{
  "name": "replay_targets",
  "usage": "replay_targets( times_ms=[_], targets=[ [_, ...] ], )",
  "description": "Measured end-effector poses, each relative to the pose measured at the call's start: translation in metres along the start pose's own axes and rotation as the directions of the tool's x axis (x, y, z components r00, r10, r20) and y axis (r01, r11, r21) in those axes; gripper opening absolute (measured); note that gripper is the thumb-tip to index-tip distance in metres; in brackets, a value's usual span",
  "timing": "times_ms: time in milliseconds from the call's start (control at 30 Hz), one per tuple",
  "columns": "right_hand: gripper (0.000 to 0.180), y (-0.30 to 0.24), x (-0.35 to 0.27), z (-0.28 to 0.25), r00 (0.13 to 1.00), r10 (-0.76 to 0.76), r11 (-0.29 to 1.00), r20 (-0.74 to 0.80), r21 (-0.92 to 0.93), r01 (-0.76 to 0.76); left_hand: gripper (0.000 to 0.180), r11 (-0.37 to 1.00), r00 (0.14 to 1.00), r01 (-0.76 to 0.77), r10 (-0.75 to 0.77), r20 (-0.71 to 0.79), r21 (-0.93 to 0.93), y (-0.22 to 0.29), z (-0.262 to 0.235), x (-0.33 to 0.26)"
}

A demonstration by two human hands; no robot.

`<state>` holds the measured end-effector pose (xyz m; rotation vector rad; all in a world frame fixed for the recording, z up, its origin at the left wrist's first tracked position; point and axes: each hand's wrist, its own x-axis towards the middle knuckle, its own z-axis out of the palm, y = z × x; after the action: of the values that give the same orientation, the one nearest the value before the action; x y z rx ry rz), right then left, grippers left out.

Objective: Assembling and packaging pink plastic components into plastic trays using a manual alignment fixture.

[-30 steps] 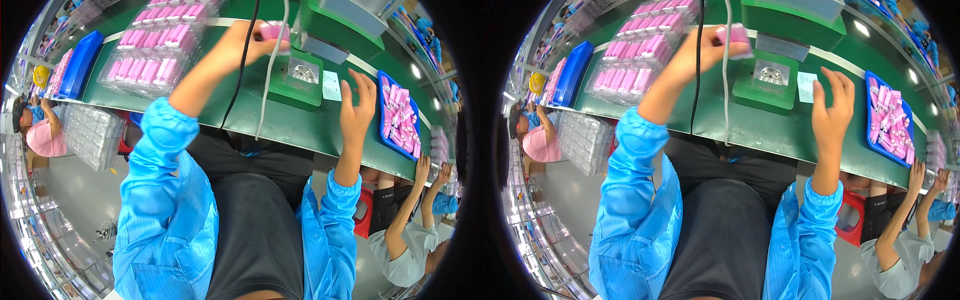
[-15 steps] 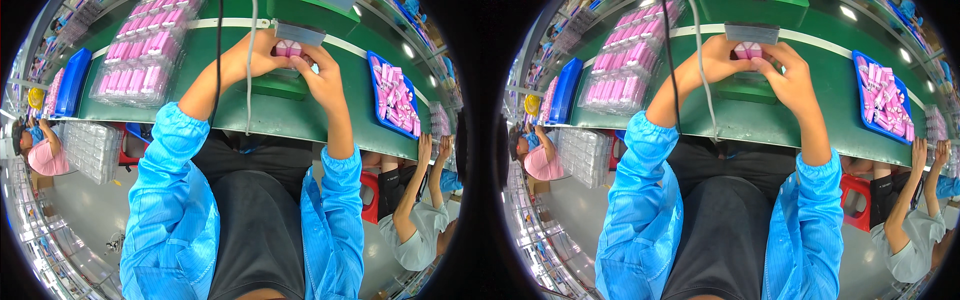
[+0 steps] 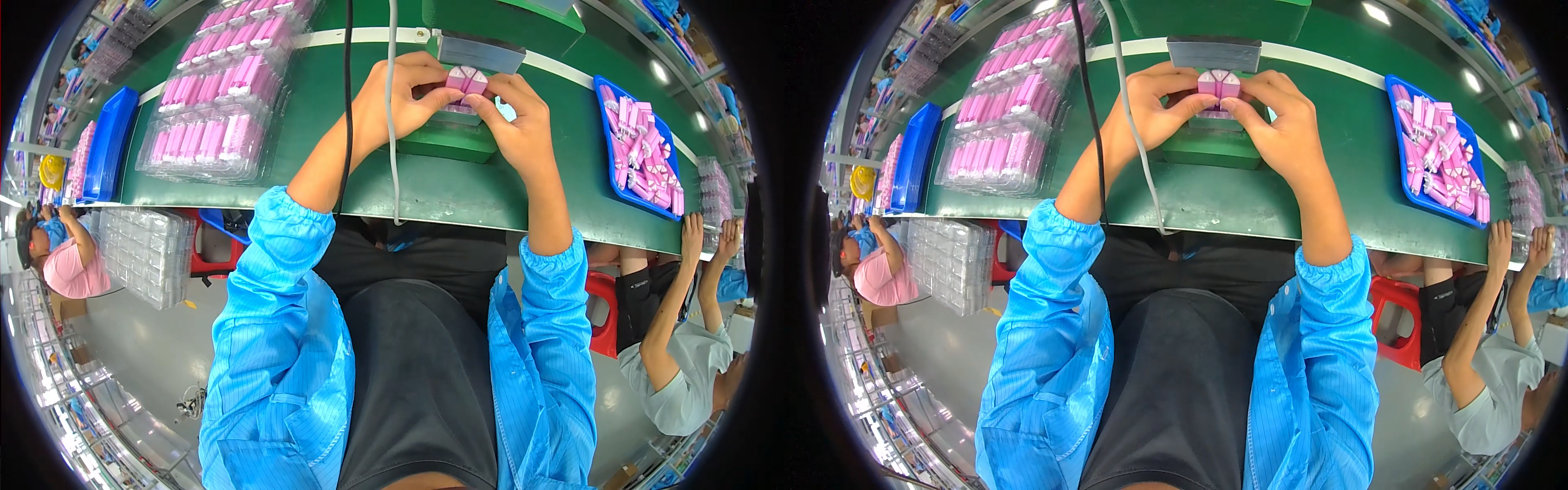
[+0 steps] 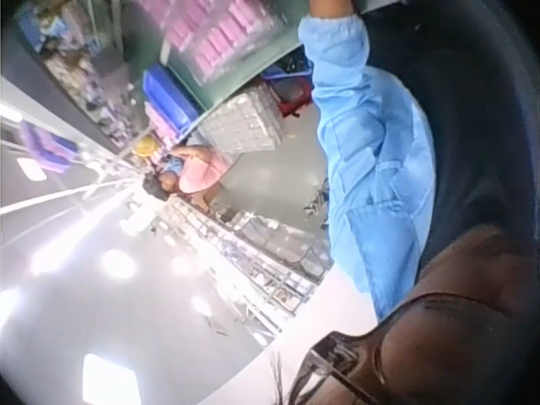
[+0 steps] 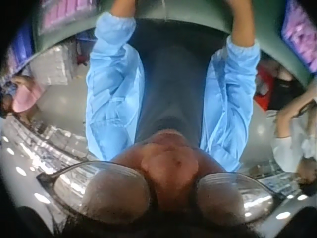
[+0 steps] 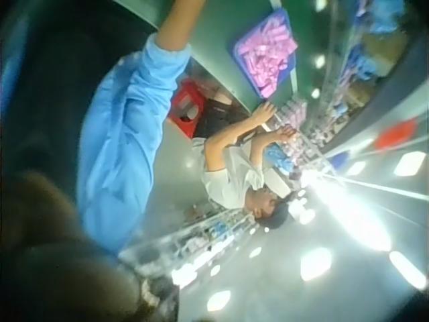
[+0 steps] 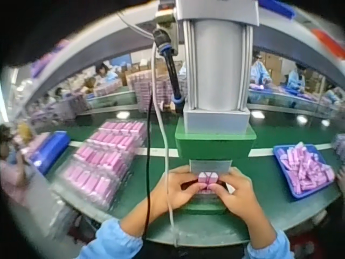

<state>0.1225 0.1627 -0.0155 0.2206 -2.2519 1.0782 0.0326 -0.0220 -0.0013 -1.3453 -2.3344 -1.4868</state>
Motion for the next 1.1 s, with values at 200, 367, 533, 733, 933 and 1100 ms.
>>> replay_targets(
  times_ms=[200, 367, 533, 733, 933, 1100],
  targets=[
    [0.022, -0.002, 0.001, 0.0, 1.0, -0.007, 1.0, -0.018, 0.003, 0.007, 0.022, 0.999, 0.998, -0.042, 0.042, -0.053, -0.008, -0.006, 0.007, -0.006],
    [0.021, 0.001, -0.002, 0.003, 0.998, -0.049, 0.999, -0.044, -0.023, 0.048, 0.023, 1.0, 0.999, -0.013, 0.012, -0.043, -0.027, -0.005, 0.006, -0.007],
    [0.02, 0.0, -0.002, 0.005, 0.996, -0.073, 0.996, -0.043, -0.044, 0.071, 0.023, 0.998, 0.999, 0.021, -0.023, -0.04, -0.065, -0.012, 0.006, -0.009],
    [0.02, 0.003, -0.002, 0.004, 0.996, -0.083, 0.993, -0.046, -0.089, 0.078, 0.024, 0.995, 0.992, -0.096, 0.097, -0.086, 0.022, -0.017, 0.011, -0.006],
    [0.021, 0.0, -0.003, 0.003, 0.999, -0.025, 0.997, -0.047, -0.074, 0.022, 0.023, 0.996, 0.992, -0.031, 0.02, -0.121, -0.089, -0.018, 0.014, -0.007],
    [0.019, 0.003, -0.003, 0.004, 0.999, -0.016, 0.999, -0.05, -0.036, 0.014, 0.022, 0.993, 0.995, 0.098, -0.097, 0.018, -0.065, -0.01, 0.004, -0.007]
  ],
)
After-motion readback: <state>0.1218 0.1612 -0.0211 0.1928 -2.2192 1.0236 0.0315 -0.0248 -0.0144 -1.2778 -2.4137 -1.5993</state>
